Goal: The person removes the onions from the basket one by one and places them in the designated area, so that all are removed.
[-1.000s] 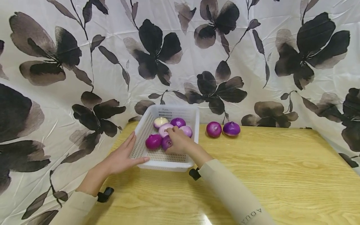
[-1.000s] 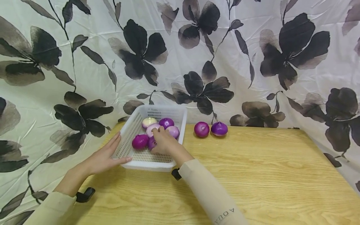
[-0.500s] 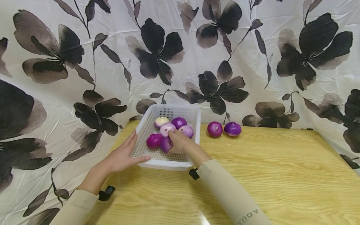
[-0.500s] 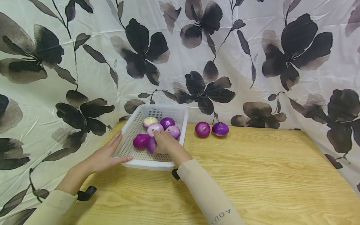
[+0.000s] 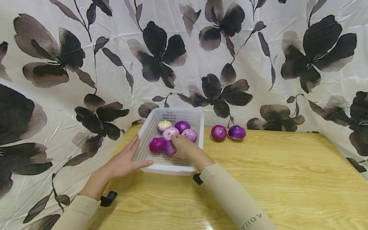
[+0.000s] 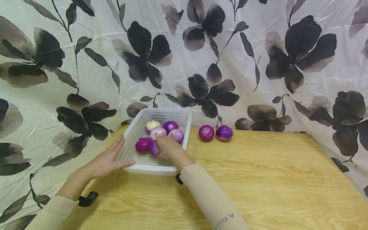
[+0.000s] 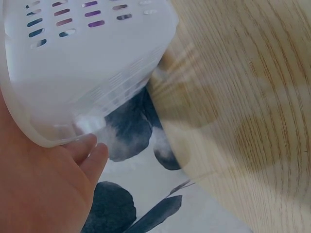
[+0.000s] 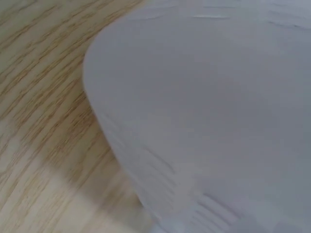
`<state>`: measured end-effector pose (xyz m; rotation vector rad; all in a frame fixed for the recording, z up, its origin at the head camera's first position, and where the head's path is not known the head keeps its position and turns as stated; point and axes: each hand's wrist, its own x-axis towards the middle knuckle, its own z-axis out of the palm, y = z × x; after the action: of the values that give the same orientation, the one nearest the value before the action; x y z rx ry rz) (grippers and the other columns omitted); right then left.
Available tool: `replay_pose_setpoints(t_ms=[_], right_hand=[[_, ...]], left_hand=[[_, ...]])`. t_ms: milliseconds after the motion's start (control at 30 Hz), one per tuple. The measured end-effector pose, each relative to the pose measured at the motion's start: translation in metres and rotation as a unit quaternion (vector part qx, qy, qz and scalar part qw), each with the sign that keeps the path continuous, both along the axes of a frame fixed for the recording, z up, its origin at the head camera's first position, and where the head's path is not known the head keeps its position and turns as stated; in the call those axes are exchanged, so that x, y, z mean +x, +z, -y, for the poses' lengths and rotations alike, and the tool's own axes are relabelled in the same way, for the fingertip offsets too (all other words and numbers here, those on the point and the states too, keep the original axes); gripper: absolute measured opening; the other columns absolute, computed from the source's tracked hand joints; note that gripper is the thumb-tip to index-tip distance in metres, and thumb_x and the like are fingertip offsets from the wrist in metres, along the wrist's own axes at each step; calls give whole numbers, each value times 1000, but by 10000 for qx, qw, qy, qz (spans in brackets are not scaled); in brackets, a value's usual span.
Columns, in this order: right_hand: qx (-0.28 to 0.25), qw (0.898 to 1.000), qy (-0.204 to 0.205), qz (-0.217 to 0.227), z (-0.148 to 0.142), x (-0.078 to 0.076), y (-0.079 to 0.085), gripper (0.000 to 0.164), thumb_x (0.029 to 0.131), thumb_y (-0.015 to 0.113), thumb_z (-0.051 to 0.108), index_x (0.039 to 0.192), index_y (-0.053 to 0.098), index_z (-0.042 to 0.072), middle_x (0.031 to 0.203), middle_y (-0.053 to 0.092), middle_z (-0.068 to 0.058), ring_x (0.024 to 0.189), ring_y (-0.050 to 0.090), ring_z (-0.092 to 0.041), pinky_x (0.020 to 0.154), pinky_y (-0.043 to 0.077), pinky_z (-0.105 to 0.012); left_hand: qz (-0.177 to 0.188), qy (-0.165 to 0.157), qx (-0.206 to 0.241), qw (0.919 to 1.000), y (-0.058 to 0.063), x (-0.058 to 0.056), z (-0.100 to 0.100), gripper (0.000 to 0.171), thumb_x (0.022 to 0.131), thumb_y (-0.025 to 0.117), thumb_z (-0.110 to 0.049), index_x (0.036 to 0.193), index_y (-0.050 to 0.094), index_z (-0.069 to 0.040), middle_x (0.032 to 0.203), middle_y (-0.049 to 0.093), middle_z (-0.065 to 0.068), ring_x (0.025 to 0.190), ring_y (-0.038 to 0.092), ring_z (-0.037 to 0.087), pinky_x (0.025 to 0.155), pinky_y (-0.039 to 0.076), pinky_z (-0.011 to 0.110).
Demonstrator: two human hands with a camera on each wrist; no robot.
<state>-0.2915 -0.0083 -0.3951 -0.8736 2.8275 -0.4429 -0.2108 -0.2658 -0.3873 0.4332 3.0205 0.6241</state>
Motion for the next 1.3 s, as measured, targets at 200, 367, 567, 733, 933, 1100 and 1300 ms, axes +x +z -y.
replay_pose_setpoints(t_ms=[200, 367, 567, 733, 933, 1100, 1300], right_hand=[[61, 9990, 133, -433, -2, 3, 4, 78, 82, 88, 34, 144, 51, 3, 142, 55, -19, 128, 58, -31, 109, 48, -44], [-274, 9979, 224, -544, -8, 7, 8, 81, 82, 87, 39, 145, 51, 4, 142, 54, -20, 125, 60, -30, 106, 50, -45], [-984, 9935, 286, -500, -19, 12, 17, 85, 81, 87, 41, 149, 47, 7, 142, 48, -20, 121, 61, -29, 102, 53, -46], [-1676, 9843, 257, -482, -27, 15, 17, 88, 80, 88, 39, 151, 45, 7, 139, 48, -14, 119, 59, -27, 102, 52, -44], [-2268, 9722, 114, -568, -36, 17, 17, 89, 79, 88, 40, 150, 47, 4, 141, 50, -13, 122, 57, -29, 105, 51, -42], [-2569, 9645, 158, -596, -42, 18, 18, 86, 78, 89, 40, 146, 50, 4, 138, 52, -10, 121, 58, -25, 103, 51, -39], [-2684, 9615, 81, -592, -52, 22, 22, 87, 79, 88, 40, 147, 49, 3, 141, 53, -13, 123, 59, -27, 104, 52, -43]], left_hand=[[-91, -15, -21, 10000, 0, 0, 1, 122, 87, 62, -74, 162, 6, 4, 171, -1, 21, 151, 17, 51, 117, 25, 67], [-85, 11, -21, 10000, -4, -1, 2, 123, 86, 62, -75, 162, 6, 3, 171, -1, 20, 151, 17, 51, 116, 26, 68], [-40, 69, -43, 10000, -4, 0, 2, 124, 85, 61, -78, 162, 7, 2, 171, -2, 19, 152, 16, 50, 117, 25, 68], [-61, 73, -17, 10000, -3, 1, 1, 123, 86, 61, -77, 162, 7, 3, 171, -2, 19, 152, 15, 49, 117, 24, 68], [-88, 26, -45, 9999, -2, 1, 1, 121, 87, 61, -75, 162, 7, 4, 171, -1, 20, 152, 15, 49, 118, 24, 67], [-79, 12, -30, 10000, -3, 1, 1, 121, 88, 62, -73, 161, 7, 5, 171, -1, 22, 152, 15, 51, 117, 23, 68], [-83, 12, -15, 10000, -2, 1, 1, 121, 87, 63, -73, 162, 7, 5, 171, -1, 22, 152, 16, 51, 117, 24, 67]])
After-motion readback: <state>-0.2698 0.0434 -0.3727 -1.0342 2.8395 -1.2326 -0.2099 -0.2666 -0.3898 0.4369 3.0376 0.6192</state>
